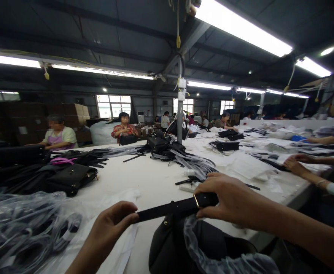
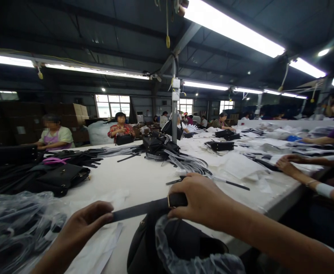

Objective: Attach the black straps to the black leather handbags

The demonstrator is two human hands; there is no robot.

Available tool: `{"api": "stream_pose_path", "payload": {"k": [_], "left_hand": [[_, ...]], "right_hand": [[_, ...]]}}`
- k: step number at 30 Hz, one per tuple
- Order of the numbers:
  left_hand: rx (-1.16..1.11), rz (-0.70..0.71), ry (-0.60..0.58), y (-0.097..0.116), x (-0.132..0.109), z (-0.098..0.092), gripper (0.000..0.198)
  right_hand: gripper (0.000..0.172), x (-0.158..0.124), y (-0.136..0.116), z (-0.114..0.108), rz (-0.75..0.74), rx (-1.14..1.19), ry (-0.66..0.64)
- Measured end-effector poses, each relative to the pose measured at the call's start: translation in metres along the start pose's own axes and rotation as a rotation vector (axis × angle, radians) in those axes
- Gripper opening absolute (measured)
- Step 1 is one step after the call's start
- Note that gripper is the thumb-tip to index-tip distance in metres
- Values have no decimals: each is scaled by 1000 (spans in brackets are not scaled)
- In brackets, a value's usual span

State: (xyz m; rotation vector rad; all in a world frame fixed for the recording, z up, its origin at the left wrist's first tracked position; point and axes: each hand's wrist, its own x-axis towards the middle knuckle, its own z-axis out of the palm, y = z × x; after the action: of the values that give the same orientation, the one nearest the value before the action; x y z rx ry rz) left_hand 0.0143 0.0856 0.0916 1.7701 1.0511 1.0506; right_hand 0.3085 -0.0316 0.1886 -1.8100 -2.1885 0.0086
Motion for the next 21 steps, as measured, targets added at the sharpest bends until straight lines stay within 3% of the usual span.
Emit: {"api": "stream_pose_path", "payload": {"k": [3, 6, 12, 16, 19, 21], "left_hand": [[25, -91, 66, -25, -8, -24, 41], [88, -135, 49, -46, -16, -38, 45], [42, -176, -112, -70, -15, -37, 35], [37, -158, -272, -48, -6, -21, 29], [-78, -115, -381, -18, 2, 4, 26], [-183, -108, -385, -3, 10, 25, 22]], "right_hand": [[26, 8, 2, -1, -26, 86, 9], [24, 22, 2, -3, -66, 188, 31], [22, 52, 5, -9, -133, 439, -51], [29, 74, 14, -11, -140, 434, -60], [34, 88, 27, -8, -121, 426, -67], [37, 93, 36, -5, -104, 424, -62]]}}
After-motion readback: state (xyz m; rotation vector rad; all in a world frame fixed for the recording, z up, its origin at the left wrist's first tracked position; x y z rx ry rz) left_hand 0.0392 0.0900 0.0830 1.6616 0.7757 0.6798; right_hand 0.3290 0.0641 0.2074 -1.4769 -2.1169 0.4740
